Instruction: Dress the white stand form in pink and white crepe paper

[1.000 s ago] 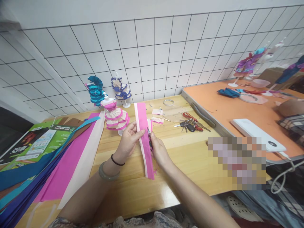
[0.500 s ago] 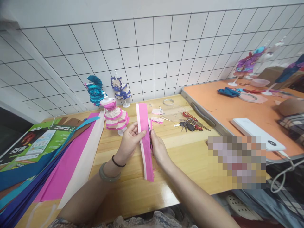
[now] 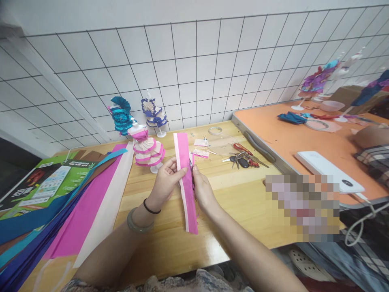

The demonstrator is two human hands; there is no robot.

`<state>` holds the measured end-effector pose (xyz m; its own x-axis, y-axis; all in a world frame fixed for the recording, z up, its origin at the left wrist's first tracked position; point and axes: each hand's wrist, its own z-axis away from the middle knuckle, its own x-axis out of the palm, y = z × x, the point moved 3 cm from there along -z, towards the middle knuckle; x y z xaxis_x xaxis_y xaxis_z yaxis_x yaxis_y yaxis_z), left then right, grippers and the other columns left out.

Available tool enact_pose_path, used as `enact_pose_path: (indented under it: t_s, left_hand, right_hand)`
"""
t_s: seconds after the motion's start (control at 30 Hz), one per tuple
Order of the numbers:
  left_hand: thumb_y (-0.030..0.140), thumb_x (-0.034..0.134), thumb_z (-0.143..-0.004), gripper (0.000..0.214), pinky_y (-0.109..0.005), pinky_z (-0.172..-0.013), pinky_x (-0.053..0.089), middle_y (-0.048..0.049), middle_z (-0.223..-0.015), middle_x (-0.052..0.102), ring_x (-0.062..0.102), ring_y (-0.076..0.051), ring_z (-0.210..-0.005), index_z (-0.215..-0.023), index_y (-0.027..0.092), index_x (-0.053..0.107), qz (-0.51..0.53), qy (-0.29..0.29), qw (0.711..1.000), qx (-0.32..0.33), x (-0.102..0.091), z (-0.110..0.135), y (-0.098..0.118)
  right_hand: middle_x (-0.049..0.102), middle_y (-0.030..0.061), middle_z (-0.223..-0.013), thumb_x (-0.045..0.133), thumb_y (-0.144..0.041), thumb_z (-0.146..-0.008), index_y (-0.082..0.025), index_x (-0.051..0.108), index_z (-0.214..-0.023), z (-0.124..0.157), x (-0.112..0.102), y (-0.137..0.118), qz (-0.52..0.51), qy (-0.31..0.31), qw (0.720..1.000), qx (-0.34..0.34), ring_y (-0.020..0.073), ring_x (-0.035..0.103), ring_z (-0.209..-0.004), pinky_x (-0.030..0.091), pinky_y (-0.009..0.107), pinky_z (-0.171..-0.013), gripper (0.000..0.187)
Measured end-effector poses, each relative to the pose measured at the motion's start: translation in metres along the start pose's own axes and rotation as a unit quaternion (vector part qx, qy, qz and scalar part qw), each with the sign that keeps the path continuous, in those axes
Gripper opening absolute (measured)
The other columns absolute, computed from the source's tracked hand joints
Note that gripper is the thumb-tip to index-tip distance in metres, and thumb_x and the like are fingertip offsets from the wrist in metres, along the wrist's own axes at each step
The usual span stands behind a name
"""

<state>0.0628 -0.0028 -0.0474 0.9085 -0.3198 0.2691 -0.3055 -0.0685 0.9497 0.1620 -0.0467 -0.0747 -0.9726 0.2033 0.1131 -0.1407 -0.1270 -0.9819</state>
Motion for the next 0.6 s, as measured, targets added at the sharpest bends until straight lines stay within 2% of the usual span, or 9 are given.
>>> enact_pose_path:
  t_s: [0.3, 0.6]
  left_hand:
    - [0.017, 0.067, -0.069, 0.027, -0.027, -0.082, 0.048, -0.0050, -0.095, 0.068, 0.062, -0.015, -0.087, -0.095, 0.017, 0.062, 0.010, 0.000, 1.000, -0.009, 0.0000, 0.0001, -0.0018]
    - [0.017, 0.066, -0.068, 0.028, -0.027, -0.081, 0.047, -0.0058, -0.096, 0.067, 0.062, -0.016, -0.088, -0.096, 0.016, 0.062, -0.003, 0.006, 1.000, -0.012, -0.0006, -0.0002, -0.0043]
  right_hand:
    - [0.031, -0.0064, -0.041, 0.035, -0.066, -0.082, -0.021, 0.042, -0.055, 0.0004, -0.0001, -0.0010, 0.007, 0.003, 1.000, -0.006, 0.0091, 0.025, -0.037, 0.021, 0.024, -0.037, 0.054]
    - [0.047, -0.0020, -0.045, 0.032, -0.067, -0.083, -0.018, 0.055, -0.060, 0.0004, 0.0000, -0.0021, 0.018, 0.000, 1.000, -0.016, 0.0108, 0.035, -0.041, 0.030, 0.024, -0.041, 0.059]
